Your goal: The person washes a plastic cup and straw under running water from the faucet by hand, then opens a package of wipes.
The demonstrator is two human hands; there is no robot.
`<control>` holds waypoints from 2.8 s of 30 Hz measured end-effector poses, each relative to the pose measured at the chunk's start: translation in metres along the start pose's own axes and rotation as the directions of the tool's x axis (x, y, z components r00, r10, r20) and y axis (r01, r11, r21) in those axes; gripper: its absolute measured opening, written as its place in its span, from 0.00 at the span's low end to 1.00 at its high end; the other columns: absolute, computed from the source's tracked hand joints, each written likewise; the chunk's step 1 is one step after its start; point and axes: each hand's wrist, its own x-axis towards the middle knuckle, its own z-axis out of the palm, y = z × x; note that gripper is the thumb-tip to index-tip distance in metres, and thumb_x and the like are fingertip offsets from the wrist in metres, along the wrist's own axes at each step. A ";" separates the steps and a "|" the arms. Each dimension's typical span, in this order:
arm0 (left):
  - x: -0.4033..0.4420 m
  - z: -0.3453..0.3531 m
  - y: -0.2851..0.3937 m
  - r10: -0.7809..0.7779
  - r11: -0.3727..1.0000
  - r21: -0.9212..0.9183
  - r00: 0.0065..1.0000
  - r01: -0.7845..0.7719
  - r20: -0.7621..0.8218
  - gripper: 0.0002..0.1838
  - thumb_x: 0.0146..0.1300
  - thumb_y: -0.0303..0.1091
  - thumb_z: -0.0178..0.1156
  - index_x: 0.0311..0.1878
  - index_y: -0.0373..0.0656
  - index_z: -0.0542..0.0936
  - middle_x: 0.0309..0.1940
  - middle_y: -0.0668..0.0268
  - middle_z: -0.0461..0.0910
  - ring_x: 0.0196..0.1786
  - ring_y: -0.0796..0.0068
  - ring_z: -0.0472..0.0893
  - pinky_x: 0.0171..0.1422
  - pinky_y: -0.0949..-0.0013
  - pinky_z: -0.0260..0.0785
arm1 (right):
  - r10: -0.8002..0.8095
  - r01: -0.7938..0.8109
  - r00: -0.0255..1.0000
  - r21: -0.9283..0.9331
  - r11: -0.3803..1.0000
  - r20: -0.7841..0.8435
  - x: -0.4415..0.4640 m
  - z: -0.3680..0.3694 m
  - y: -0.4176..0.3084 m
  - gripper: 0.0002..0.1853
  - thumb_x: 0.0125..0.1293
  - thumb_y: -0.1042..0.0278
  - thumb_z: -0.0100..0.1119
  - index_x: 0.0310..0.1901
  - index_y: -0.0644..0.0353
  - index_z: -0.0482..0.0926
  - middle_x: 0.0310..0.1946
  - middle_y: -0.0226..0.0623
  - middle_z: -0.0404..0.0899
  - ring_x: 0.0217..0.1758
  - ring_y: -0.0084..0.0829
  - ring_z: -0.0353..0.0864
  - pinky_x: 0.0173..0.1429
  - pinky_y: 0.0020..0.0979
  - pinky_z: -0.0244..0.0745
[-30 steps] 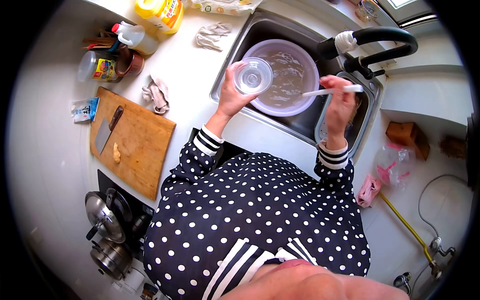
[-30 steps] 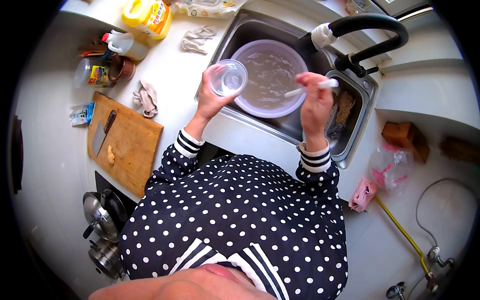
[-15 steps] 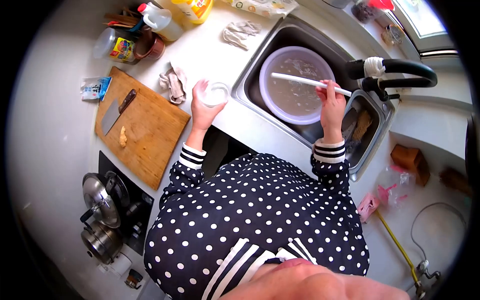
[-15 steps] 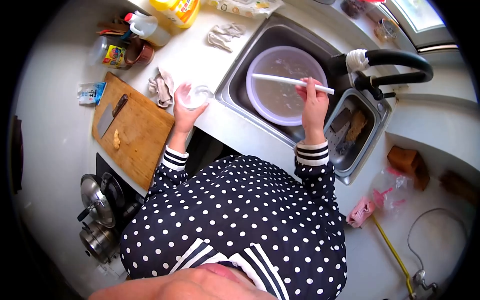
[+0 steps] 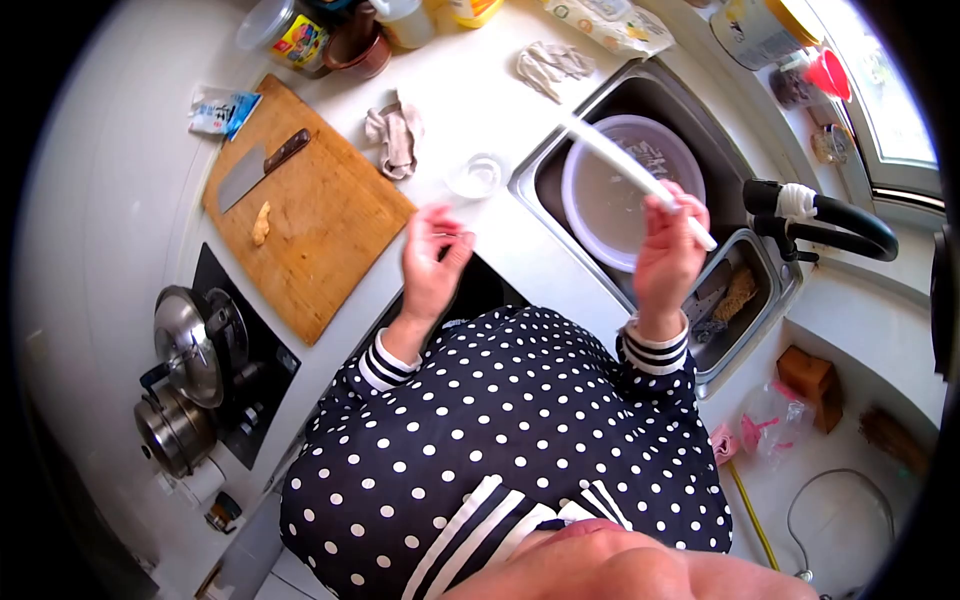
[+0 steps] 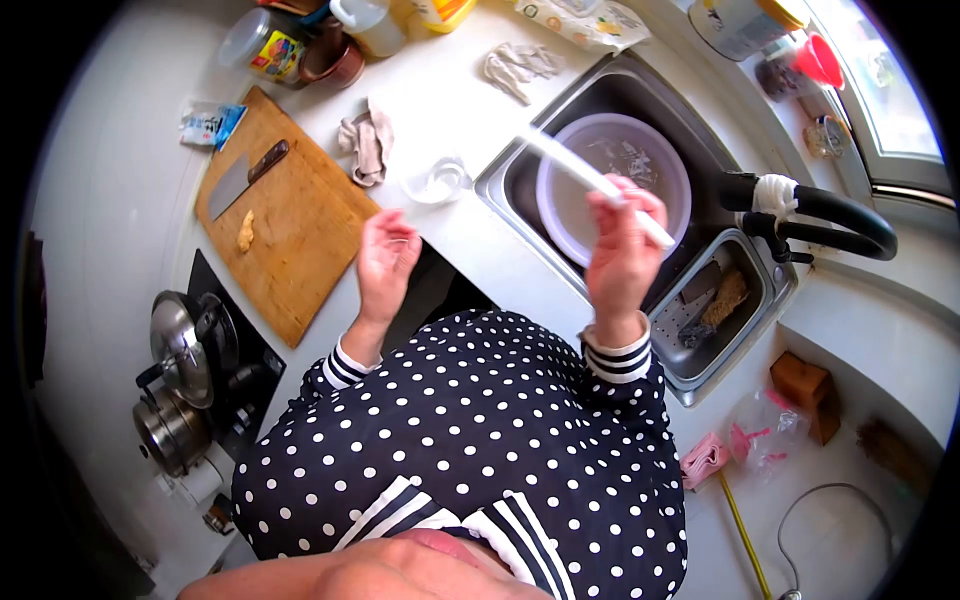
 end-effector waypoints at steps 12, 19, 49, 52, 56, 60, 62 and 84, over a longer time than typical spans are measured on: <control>0.040 -0.088 0.010 -0.365 0.768 -0.585 0.929 0.260 -0.066 0.10 0.67 0.33 0.45 0.45 0.41 0.72 0.24 0.69 0.72 0.18 0.86 0.62 0.23 0.81 0.55 | 0.407 0.642 0.492 -0.636 0.428 0.770 -0.001 0.089 0.048 0.25 0.50 0.68 0.64 0.51 0.63 0.70 0.48 0.42 0.72 0.52 0.42 0.70 0.55 0.36 0.68; 0.057 -0.058 -0.033 -0.588 0.694 -0.426 0.798 0.580 0.128 0.14 0.66 0.36 0.47 0.51 0.41 0.70 0.39 0.60 0.77 0.19 0.87 0.62 0.23 0.85 0.56 | 0.617 0.882 0.393 -0.470 -0.042 0.682 0.020 0.091 0.119 0.02 0.54 0.72 0.54 0.27 0.58 0.76 0.24 0.35 0.78 0.34 0.35 0.78 0.40 0.34 0.70; 0.089 0.143 -0.026 -0.391 0.454 -0.323 0.511 0.830 0.765 0.26 0.51 0.65 0.54 0.33 0.49 0.75 0.20 0.73 0.69 0.14 0.88 0.58 0.15 0.84 0.46 | 0.797 0.191 0.411 -0.897 0.399 0.443 0.062 0.026 -0.034 0.13 0.61 0.68 0.56 0.47 0.60 0.75 0.39 0.38 0.77 0.42 0.28 0.75 0.49 0.26 0.68; 0.084 0.142 -0.014 -0.410 0.403 -0.269 0.436 0.875 0.801 0.23 0.53 0.63 0.54 0.30 0.52 0.74 0.17 0.77 0.68 0.12 0.89 0.57 0.14 0.85 0.44 | 0.741 0.137 0.533 -0.906 0.401 0.408 0.057 0.013 -0.025 0.11 0.58 0.70 0.56 0.43 0.60 0.78 0.35 0.38 0.79 0.37 0.29 0.77 0.44 0.27 0.69; 0.087 0.144 -0.011 -0.420 0.423 -0.214 0.400 0.880 0.815 0.22 0.52 0.64 0.53 0.29 0.54 0.72 0.15 0.78 0.67 0.10 0.89 0.56 0.14 0.84 0.43 | 0.780 0.402 0.497 -0.897 0.182 0.381 0.056 0.039 -0.030 0.06 0.54 0.73 0.55 0.31 0.62 0.81 0.26 0.40 0.80 0.30 0.30 0.79 0.38 0.28 0.72; 0.085 0.143 -0.013 -0.483 0.406 -0.185 0.382 0.895 0.788 0.21 0.53 0.63 0.52 0.30 0.55 0.73 0.16 0.78 0.68 0.11 0.89 0.56 0.14 0.84 0.43 | 0.868 0.441 0.378 -0.887 0.137 0.322 0.061 0.047 -0.024 0.06 0.56 0.74 0.52 0.30 0.63 0.80 0.27 0.40 0.80 0.31 0.31 0.78 0.39 0.27 0.72; 0.085 0.142 -0.013 -0.449 0.403 -0.168 0.354 0.900 0.820 0.22 0.53 0.64 0.51 0.31 0.54 0.73 0.17 0.77 0.68 0.12 0.88 0.56 0.16 0.82 0.43 | 0.837 0.307 0.363 -0.901 0.307 0.409 0.062 0.025 -0.019 0.07 0.58 0.72 0.52 0.31 0.63 0.79 0.28 0.40 0.79 0.31 0.31 0.77 0.40 0.27 0.71; 0.102 0.154 -0.035 -0.514 0.370 -0.082 0.278 0.925 0.811 0.20 0.54 0.63 0.51 0.32 0.57 0.76 0.19 0.76 0.72 0.10 0.88 0.56 0.13 0.83 0.42 | 0.852 0.077 0.415 -0.946 0.316 0.319 0.071 -0.002 -0.021 0.13 0.62 0.70 0.53 0.49 0.58 0.73 0.43 0.32 0.74 0.45 0.24 0.72 0.51 0.23 0.66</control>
